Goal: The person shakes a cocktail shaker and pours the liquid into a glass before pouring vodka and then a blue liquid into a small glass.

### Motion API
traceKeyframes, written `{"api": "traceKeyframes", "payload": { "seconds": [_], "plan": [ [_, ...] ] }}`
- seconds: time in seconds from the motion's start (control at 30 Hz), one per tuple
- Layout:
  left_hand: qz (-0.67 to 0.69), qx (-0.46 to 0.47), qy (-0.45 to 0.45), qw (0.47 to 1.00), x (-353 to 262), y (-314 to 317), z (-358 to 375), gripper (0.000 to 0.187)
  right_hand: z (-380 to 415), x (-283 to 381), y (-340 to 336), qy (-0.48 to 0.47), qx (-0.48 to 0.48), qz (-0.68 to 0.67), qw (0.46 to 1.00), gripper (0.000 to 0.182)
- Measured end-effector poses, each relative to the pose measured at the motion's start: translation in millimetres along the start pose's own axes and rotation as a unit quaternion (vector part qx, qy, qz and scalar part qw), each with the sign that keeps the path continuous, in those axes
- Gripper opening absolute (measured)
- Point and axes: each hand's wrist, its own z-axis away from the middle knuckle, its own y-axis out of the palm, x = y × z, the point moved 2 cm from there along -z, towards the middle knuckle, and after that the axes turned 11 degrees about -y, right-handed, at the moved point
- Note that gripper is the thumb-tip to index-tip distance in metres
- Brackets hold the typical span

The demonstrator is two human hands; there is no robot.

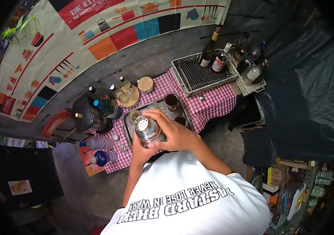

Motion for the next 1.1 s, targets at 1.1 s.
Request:
{"api": "traceKeyframes", "payload": {
  "seconds": [1.1],
  "plan": [
    [-0.041, -0.130, -0.083, 0.987, 16.6, 84.9, 31.2, 0.100, 203.6, -310.5, -150.4, 0.385, -0.046, 0.127, 0.913, 0.042]
  ]
}}
